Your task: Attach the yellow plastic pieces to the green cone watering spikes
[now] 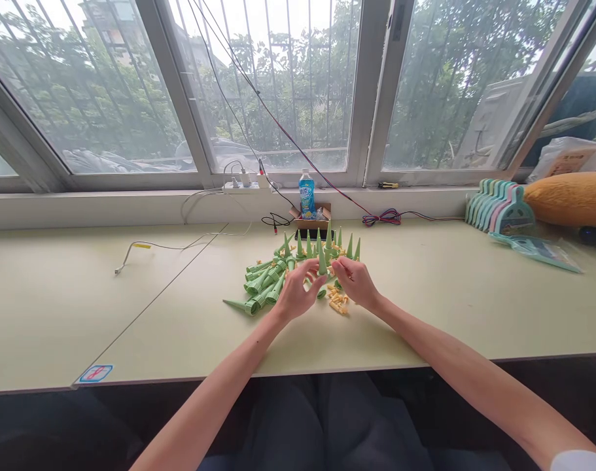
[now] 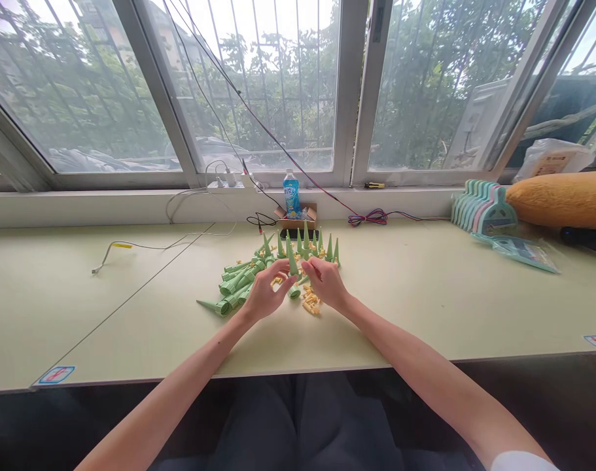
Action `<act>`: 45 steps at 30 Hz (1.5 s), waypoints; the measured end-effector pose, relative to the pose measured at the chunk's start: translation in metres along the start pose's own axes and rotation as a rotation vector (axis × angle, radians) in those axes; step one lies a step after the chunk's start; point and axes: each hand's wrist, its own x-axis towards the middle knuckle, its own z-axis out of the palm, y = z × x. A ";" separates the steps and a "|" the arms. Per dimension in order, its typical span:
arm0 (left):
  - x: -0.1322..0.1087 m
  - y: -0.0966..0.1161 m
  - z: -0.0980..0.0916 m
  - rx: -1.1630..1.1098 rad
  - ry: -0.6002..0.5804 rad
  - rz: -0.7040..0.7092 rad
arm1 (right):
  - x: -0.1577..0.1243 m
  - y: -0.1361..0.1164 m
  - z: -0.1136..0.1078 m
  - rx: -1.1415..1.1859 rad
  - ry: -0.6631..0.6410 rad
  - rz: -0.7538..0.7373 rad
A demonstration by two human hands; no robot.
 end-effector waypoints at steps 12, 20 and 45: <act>0.000 -0.001 0.001 0.009 -0.004 -0.008 | 0.000 0.004 -0.002 0.002 -0.060 -0.019; -0.001 -0.007 0.001 0.072 0.004 0.059 | -0.001 0.004 0.001 0.114 -0.087 0.045; 0.004 0.009 -0.006 0.062 -0.030 -0.087 | -0.001 -0.001 -0.005 0.047 -0.028 -0.059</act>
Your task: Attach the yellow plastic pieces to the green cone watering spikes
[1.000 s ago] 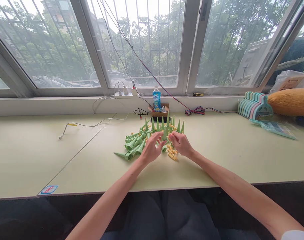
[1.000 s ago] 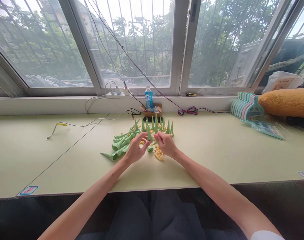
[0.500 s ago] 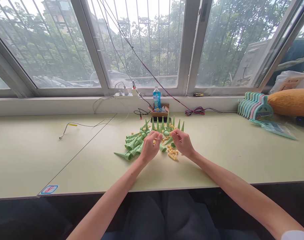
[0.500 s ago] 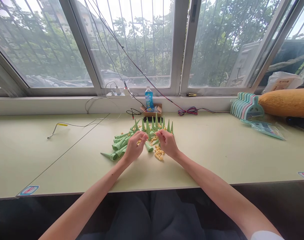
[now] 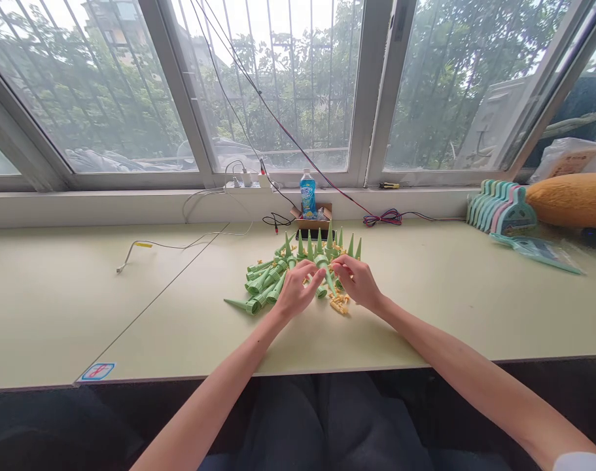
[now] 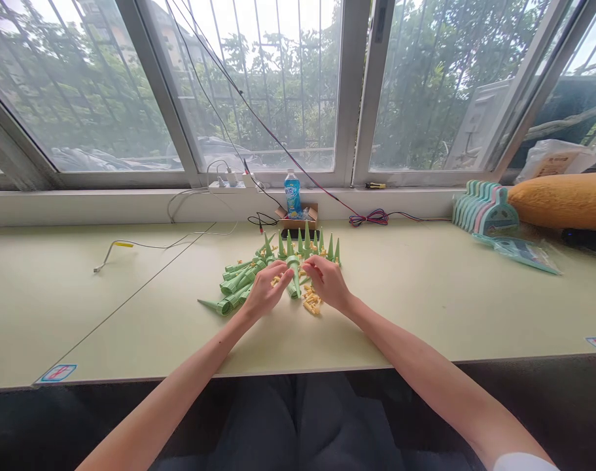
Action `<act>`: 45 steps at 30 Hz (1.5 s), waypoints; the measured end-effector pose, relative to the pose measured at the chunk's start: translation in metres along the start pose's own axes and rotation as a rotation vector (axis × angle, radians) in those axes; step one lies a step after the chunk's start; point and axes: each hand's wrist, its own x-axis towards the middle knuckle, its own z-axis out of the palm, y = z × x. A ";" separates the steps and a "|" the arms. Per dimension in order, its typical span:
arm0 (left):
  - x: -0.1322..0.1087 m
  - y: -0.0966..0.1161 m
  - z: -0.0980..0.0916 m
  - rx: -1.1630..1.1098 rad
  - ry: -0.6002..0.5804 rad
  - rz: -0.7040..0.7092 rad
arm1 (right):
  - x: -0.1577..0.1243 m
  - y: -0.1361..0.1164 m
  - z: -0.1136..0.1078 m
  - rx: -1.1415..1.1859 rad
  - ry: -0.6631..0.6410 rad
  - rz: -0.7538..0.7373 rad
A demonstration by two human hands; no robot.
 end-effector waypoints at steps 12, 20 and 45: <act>-0.002 -0.007 0.004 -0.011 0.053 0.115 | 0.000 0.004 0.002 -0.003 -0.028 0.041; -0.002 -0.013 0.007 0.006 0.089 0.117 | 0.000 0.000 0.004 -0.022 0.006 0.032; 0.000 -0.004 0.003 -0.146 0.059 -0.073 | 0.000 -0.002 0.001 0.091 -0.014 -0.076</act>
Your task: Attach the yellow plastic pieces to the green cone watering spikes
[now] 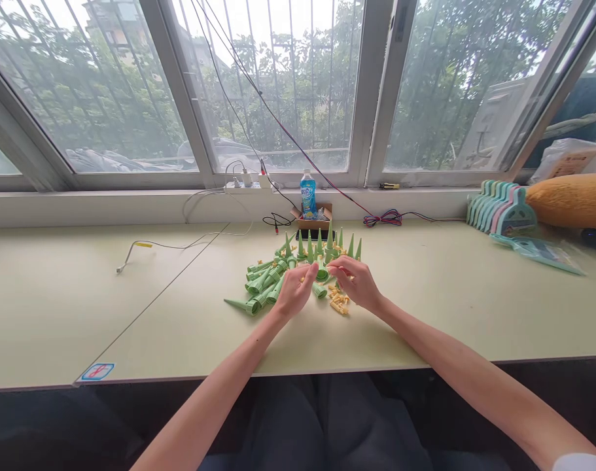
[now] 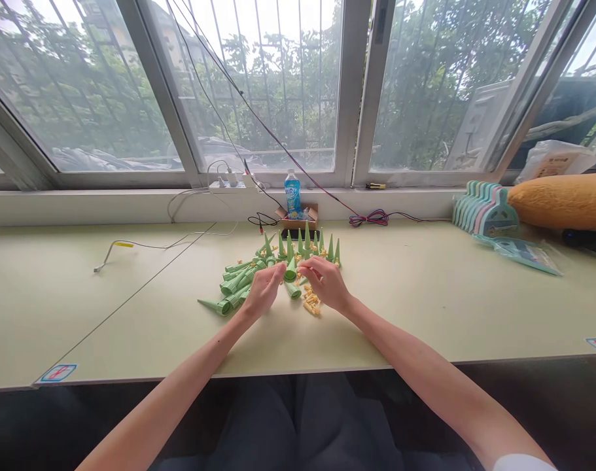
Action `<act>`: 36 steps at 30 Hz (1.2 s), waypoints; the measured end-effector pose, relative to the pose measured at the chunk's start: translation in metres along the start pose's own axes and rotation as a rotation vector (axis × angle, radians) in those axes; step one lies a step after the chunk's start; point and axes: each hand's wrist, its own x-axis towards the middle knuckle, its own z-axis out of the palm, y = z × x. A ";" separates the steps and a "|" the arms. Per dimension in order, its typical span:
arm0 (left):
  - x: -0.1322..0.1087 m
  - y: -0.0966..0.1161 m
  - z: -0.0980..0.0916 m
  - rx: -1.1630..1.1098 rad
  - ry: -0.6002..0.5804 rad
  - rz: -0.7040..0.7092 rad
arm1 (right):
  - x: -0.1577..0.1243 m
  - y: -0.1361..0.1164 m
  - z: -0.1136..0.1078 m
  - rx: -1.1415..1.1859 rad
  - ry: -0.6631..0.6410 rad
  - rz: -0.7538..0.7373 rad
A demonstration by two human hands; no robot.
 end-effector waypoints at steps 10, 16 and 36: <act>0.000 0.004 -0.003 0.028 -0.069 0.083 | 0.001 -0.001 0.000 -0.007 0.020 0.064; -0.001 0.008 -0.006 0.077 -0.103 0.109 | 0.001 0.002 -0.001 -0.074 0.022 0.074; -0.003 -0.008 0.001 0.124 -0.047 0.223 | 0.001 0.003 0.000 -0.112 0.029 0.114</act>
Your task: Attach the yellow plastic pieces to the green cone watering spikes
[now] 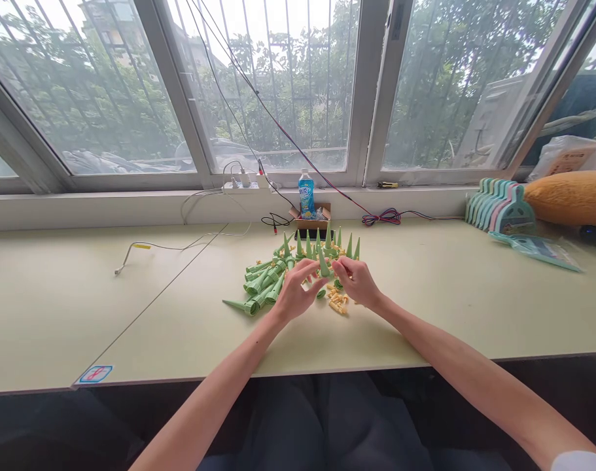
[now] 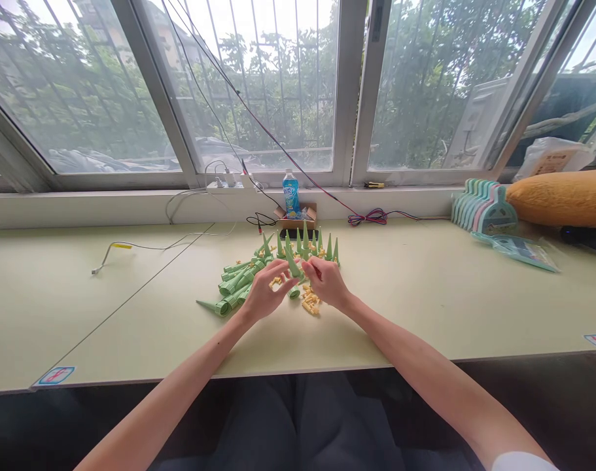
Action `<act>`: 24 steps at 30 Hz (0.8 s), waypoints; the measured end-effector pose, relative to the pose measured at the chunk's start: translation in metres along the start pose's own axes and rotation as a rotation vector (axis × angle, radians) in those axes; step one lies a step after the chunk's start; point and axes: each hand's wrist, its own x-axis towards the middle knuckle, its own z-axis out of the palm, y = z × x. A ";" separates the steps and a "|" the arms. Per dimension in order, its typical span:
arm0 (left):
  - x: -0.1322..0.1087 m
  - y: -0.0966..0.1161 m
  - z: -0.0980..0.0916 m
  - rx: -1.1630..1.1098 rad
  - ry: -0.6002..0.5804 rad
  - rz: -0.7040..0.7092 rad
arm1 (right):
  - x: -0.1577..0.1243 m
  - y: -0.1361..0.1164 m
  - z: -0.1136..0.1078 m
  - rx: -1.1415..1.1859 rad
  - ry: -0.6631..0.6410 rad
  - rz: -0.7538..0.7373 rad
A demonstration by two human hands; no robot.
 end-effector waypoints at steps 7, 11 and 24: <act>0.002 0.001 0.001 0.029 0.022 -0.026 | 0.000 -0.001 0.001 0.004 0.014 0.003; 0.003 0.001 0.002 0.025 0.058 -0.124 | 0.000 -0.003 0.001 0.006 0.044 0.008; 0.004 0.010 -0.002 0.012 -0.027 -0.178 | -0.001 -0.002 -0.001 -0.019 0.046 -0.135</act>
